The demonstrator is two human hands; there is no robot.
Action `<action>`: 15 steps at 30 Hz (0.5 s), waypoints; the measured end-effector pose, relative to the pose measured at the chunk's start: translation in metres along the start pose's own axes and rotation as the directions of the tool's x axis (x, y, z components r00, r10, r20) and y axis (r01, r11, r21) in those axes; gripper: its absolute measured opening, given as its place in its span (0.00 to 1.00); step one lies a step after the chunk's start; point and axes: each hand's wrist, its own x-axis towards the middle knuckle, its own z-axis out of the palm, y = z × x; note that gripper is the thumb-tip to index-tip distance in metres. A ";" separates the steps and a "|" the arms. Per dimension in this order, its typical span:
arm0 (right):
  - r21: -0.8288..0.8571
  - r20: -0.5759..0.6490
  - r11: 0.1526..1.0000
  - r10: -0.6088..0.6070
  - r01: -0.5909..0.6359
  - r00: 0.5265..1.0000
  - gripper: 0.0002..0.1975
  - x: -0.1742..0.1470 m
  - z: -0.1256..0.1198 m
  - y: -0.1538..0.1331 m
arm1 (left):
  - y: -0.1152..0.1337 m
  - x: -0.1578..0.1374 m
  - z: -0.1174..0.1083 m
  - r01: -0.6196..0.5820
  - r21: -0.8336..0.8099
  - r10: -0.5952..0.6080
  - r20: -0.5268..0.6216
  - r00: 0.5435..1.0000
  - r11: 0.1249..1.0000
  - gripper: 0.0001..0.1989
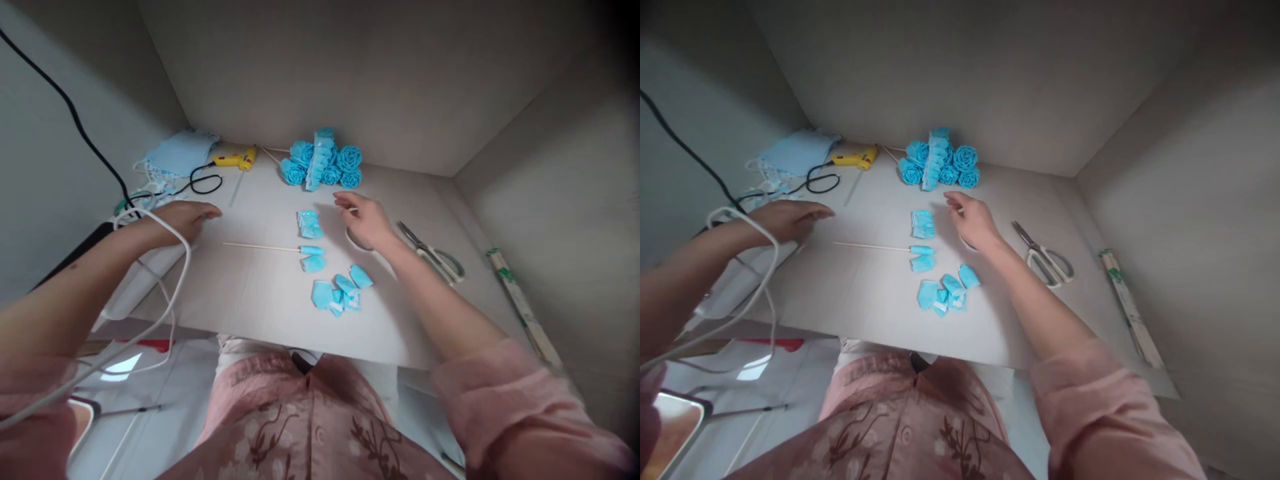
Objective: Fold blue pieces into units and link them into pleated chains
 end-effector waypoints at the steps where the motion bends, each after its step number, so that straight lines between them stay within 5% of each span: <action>1: 0.004 -0.017 1.000 -0.015 0.015 1.000 0.20 -0.004 -0.007 -0.001 | -0.002 -0.003 -0.004 0.025 0.078 -0.026 0.015 1.000 0.997 0.25; 7: 0.069 -0.039 0.998 0.008 -0.005 0.999 0.18 -0.025 -0.044 -0.001 | -0.025 -0.018 -0.001 -0.055 0.150 0.029 0.172 0.985 0.987 0.41; 15: 0.122 -0.034 0.992 0.030 -0.026 0.999 0.17 -0.040 -0.049 -0.011 | -0.020 0.012 0.000 -0.089 0.090 0.064 0.250 0.966 0.992 0.51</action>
